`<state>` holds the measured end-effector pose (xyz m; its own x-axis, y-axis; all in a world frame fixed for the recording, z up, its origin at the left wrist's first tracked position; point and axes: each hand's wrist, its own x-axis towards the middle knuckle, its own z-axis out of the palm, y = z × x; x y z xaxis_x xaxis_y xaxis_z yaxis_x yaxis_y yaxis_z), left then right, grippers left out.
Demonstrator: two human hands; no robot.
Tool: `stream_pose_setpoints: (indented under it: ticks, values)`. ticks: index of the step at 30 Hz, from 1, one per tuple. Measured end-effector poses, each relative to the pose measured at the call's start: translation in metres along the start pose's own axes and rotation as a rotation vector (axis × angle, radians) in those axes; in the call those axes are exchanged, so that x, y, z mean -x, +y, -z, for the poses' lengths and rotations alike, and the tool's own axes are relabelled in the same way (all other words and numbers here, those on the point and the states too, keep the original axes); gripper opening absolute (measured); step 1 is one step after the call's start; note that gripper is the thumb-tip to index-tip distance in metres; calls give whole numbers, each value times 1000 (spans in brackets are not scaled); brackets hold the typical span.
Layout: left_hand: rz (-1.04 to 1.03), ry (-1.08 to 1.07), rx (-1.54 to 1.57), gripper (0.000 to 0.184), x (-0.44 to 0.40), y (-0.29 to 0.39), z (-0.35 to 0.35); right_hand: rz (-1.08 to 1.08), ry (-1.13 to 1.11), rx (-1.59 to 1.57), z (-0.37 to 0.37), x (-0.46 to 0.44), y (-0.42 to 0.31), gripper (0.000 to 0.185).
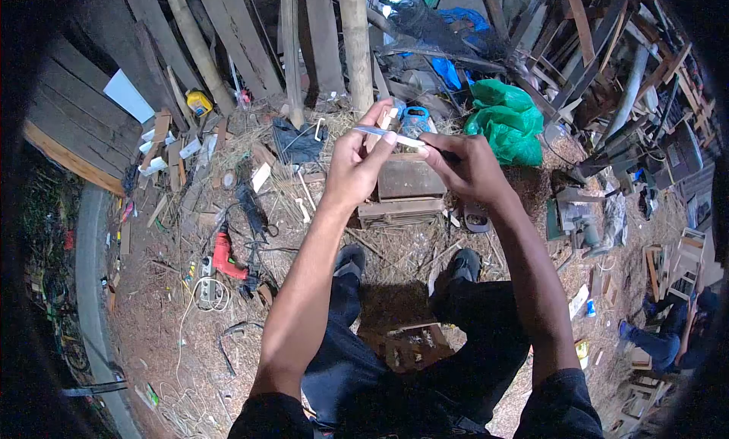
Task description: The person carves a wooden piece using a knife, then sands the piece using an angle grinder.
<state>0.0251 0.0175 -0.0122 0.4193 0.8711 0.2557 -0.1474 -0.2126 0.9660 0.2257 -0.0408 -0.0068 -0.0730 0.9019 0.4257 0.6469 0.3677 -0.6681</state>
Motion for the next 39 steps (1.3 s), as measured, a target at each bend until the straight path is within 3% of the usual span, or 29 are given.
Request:
stream_pose_setpoints:
  ticks: [3,8,14,18,21,24,27,31,35,39]
  values:
    - [4,37,-2,47,1,0,-6,-49,-10,172,5,-1,-8,29]
    - [-165,89,-95,45,-2,-1,-13,20,82,239,3,-1,-4,27]
    - [-185,95,-74,44,-3,-6,-19,-30,105,256,12,-3,-9,25]
    - [154,111,125,42,-5,-1,-20,26,162,373,0,-3,5,23]
    - [214,117,222,44,-13,-6,-14,25,235,337,-11,-1,6,21]
    - [108,156,149,48,-11,-4,-17,-46,231,-236,-10,1,18,22]
    - [-74,193,-75,52,-7,-20,-11,-214,285,-583,-4,0,17,24]
    - [-166,42,-190,55,-6,-13,-16,-379,317,-485,-6,-9,-3,26]
    - [-217,-47,-354,58,4,-1,-27,-547,120,-595,-5,-9,-12,28]
    - [-174,55,-156,60,9,0,-39,-543,124,-728,-6,-10,-17,25]
